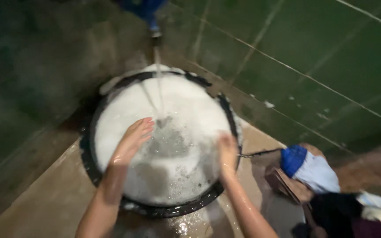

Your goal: The person washes several pieces of clothing by hand in a black basin filled with soapy water. They scrub and rinse each item individually under running tap water, then place them aside. The person also rinses the basin itself before refilling it with clean water.

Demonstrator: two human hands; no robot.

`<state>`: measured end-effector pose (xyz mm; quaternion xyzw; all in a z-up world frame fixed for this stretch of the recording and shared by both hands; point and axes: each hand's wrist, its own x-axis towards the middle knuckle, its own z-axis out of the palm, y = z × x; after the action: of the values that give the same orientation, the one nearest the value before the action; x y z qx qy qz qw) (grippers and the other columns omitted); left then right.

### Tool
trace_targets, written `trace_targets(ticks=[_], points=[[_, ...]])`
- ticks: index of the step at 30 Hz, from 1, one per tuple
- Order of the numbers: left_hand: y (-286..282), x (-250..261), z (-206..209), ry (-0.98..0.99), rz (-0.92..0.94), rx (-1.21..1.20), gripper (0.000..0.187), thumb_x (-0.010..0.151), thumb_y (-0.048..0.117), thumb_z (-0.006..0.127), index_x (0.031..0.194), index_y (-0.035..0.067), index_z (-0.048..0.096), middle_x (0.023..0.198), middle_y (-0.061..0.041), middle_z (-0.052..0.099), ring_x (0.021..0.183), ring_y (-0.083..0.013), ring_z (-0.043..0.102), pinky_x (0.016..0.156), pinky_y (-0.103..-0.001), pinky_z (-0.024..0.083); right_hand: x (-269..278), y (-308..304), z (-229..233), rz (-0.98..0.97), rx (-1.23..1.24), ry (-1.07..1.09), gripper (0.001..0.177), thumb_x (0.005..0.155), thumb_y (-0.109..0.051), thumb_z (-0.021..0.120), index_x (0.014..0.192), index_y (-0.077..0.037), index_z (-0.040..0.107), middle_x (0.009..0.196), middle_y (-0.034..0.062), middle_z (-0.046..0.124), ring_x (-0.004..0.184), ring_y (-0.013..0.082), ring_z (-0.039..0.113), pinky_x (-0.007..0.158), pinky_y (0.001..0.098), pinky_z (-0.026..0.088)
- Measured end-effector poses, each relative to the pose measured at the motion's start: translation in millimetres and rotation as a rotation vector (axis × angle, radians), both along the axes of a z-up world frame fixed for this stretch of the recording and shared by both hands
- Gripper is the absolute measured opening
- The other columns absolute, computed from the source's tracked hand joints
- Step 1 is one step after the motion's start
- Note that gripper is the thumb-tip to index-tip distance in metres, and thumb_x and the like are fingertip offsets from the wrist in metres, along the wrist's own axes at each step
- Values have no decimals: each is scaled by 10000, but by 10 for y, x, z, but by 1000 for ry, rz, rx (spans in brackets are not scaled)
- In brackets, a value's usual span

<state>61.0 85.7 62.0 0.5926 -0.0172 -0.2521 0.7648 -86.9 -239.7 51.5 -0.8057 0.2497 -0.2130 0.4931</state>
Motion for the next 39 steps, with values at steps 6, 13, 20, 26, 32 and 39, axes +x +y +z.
trace_targets(ticks=[6,13,20,26,32,39], points=[[-438,88,-782,167,299,-366,507,1027,353,507,1441,60,507,1407,-64,602,1288,-201,573,1075,-351,463,2020,1175,-309,245,1795,-120,380,1052,-321,449,1228,-31,620,1234,187,650,1091,328,653,943,443,554],[-146,-850,-735,356,58,-628,733,1004,480,476,1558,33,299,1624,-152,358,1485,-279,403,1221,-393,372,3448,1142,-948,449,2420,-318,357,1117,-179,347,1163,79,589,1050,199,655,984,320,609,901,452,538],[-334,-1003,-1088,646,114,-645,805,963,417,600,1567,3,265,1620,-196,361,1476,-326,372,1189,-415,354,3252,1179,-680,523,2437,-386,314,1125,-150,386,1224,77,579,1139,228,623,1076,341,585,980,436,525],[-886,-1386,-1512,836,-31,-644,767,1000,398,554,1564,-31,261,1580,-226,386,1439,-338,407,1174,-422,379,2700,1409,324,618,2512,-550,290,1132,-125,419,1277,75,570,1216,252,595,1154,358,564,1049,422,514],[-1273,-1181,-1180,768,-158,-752,732,1037,379,507,1562,-65,257,1539,-257,411,1403,-350,441,1158,-428,405,2830,1279,267,738,2613,-400,332,1125,-186,418,1182,79,610,1160,226,626,1126,353,577,1015,464,536],[-1192,222,31,266,-1,-1060,695,1080,357,453,1559,-105,252,1491,-293,441,1360,-363,481,1140,-436,435,3505,1091,-821,650,2333,-369,269,1103,-100,410,1156,51,626,1121,143,642,1111,247,581,1000,324,508]])
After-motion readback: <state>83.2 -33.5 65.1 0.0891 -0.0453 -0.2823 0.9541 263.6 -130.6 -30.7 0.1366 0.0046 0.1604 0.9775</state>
